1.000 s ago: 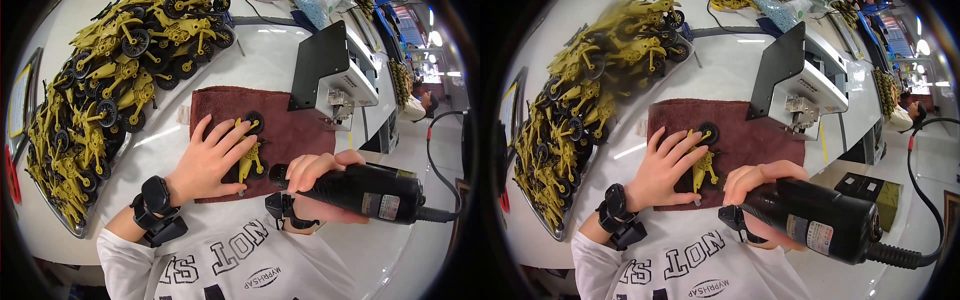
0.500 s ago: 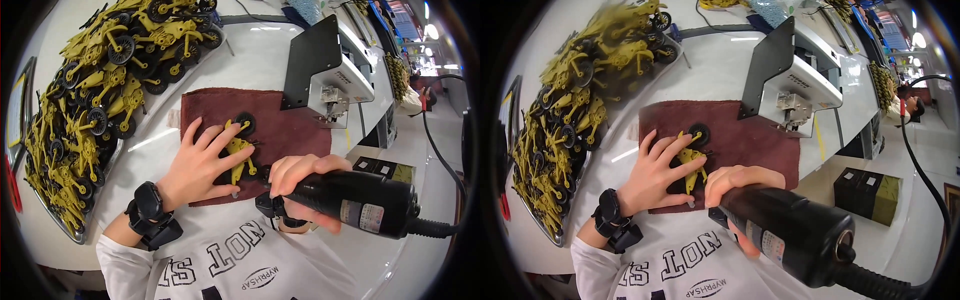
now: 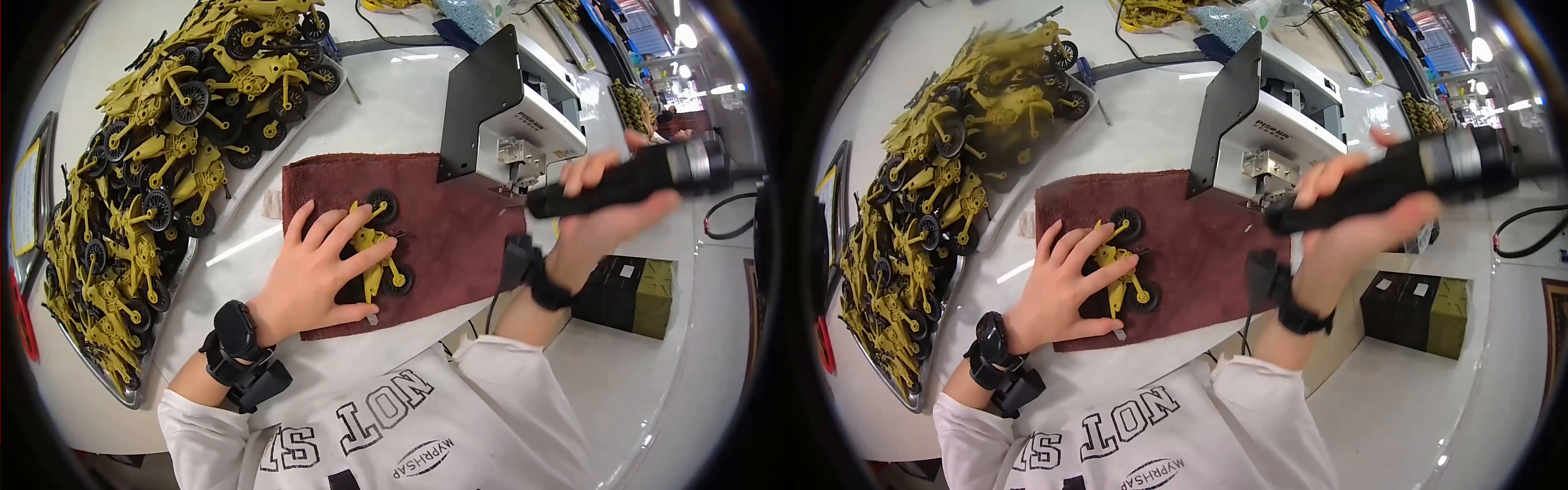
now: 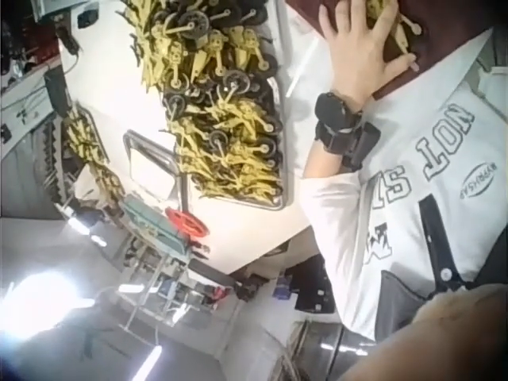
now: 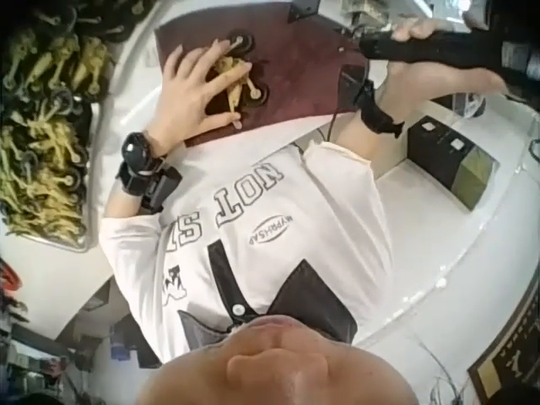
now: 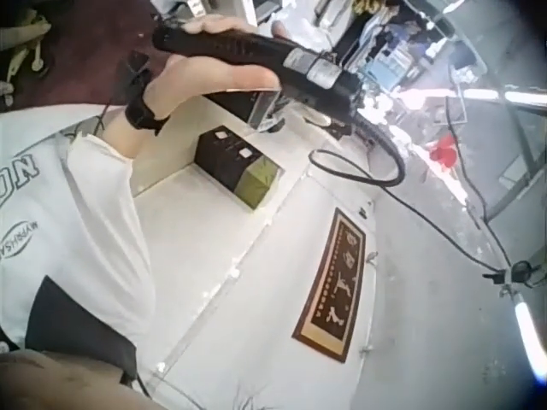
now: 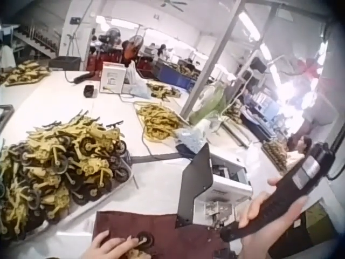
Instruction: The person is using an electric screwdriver to assemble small yellow toy motorcycles on a workbench.
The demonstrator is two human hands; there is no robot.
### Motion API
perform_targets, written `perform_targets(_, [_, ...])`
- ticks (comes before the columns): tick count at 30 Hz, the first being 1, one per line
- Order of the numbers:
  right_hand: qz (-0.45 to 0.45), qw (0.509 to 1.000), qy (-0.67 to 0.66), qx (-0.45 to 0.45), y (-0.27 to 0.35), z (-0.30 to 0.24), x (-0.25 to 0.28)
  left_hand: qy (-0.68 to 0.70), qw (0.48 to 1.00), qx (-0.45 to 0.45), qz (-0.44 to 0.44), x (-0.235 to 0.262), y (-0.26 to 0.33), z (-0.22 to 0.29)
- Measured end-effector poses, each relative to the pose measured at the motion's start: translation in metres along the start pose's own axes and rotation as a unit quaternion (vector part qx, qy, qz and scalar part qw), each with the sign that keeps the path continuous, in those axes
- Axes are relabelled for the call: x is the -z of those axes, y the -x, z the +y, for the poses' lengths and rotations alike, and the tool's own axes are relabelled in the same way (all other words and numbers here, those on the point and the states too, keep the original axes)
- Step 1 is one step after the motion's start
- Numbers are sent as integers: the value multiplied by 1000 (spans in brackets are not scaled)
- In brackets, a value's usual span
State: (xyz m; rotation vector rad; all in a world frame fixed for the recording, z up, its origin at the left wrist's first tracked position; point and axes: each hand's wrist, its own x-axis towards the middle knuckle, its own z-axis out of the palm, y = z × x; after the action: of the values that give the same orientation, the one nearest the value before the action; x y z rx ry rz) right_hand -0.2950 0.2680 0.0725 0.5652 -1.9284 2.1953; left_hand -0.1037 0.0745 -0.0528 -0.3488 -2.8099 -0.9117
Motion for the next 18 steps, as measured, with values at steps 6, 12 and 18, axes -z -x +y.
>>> perform_targets(6, [-250, 939, -209, 108, 103, -22, -14, 7, 1000, -2, -3, 0, -3, 2])
perform_targets(12, [-396, 897, -187, 62, 120, -8, -32, 10, 1000, 2, 19, -1, 5, -3])
perform_targets(18, [-394, 896, -198, 47, 124, 2, -41, 24, 999, -8, 32, -5, 5, -2])
